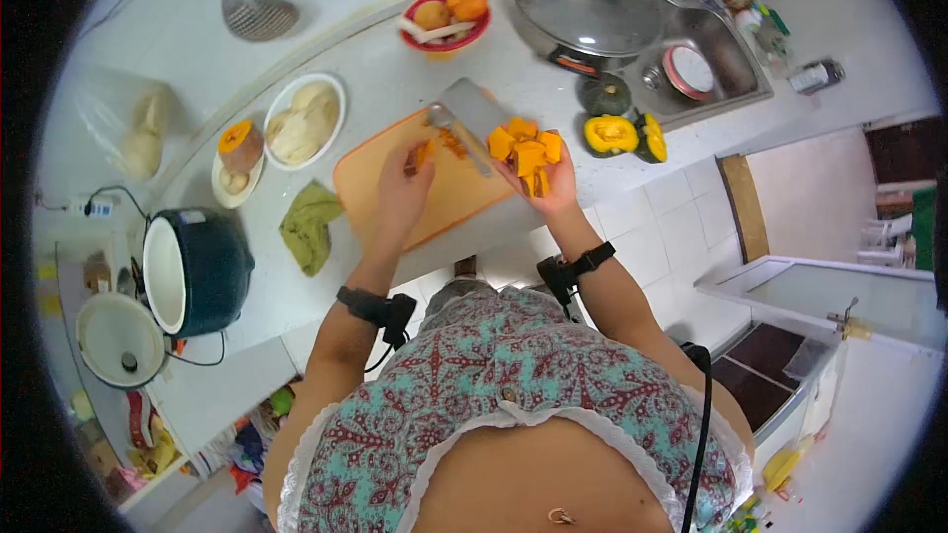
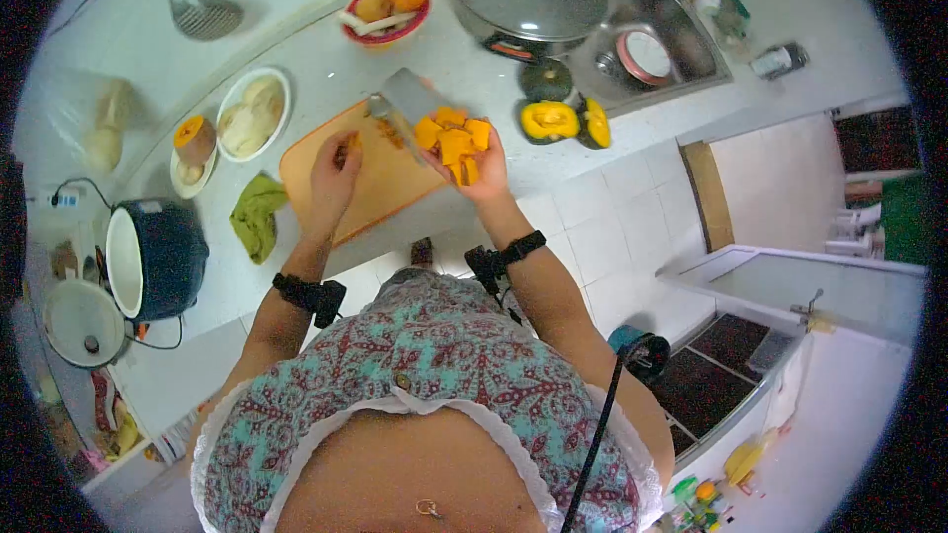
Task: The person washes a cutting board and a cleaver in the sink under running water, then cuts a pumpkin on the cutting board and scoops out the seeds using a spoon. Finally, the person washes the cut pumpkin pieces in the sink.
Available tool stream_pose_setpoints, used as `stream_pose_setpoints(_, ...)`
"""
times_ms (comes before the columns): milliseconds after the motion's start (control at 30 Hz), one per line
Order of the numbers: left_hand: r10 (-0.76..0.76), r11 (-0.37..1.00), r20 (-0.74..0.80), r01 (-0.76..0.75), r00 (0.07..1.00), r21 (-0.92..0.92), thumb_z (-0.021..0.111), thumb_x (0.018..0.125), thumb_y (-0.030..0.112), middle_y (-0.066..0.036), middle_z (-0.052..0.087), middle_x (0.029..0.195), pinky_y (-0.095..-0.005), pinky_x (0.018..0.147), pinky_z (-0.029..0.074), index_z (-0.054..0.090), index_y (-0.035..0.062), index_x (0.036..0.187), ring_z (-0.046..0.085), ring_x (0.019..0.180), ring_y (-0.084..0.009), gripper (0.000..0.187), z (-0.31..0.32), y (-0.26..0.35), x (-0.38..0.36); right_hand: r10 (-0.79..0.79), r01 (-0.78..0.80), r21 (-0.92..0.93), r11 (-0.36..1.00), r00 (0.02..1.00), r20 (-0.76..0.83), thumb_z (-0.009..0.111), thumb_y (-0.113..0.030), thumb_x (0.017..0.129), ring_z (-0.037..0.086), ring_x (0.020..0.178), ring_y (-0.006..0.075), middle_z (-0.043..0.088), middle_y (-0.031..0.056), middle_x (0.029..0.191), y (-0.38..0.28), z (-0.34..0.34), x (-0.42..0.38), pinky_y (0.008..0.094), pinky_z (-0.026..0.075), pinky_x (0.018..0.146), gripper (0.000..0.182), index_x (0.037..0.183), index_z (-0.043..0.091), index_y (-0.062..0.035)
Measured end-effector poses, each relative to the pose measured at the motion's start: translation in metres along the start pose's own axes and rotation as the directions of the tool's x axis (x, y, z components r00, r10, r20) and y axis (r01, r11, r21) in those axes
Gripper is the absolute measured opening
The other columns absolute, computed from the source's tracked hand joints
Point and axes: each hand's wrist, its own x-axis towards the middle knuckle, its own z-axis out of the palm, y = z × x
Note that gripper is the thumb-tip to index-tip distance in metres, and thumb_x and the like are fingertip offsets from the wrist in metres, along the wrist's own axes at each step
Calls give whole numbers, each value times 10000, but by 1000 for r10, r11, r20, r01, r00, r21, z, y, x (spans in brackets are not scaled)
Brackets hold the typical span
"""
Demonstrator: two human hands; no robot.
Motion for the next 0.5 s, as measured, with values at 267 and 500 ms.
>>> stream_pose_setpoints(267,440,881,-52,-442,896,-171,562,854,94,-115,586,1048,-334,910,423,612,45,1073,544,1037,-247,230,243,152,15,-182,149,-188,971,967,-176,375,-468,934,557,1095,245,596,56,1171,-132,54,-70,439,435,951,444,1171,557,-141)
stream_pose_setpoints(500,457,838,-31,-443,889,-318,576,821,109,-141,583,1066,-387,917,406,606,54,1022,528,1050,-304,210,417,251,7,-387,338,-306,890,915,-114,417,-470,933,602,993,247,620,70,1077,-292,100,-153,384,482,882,424,1114,558,-113)
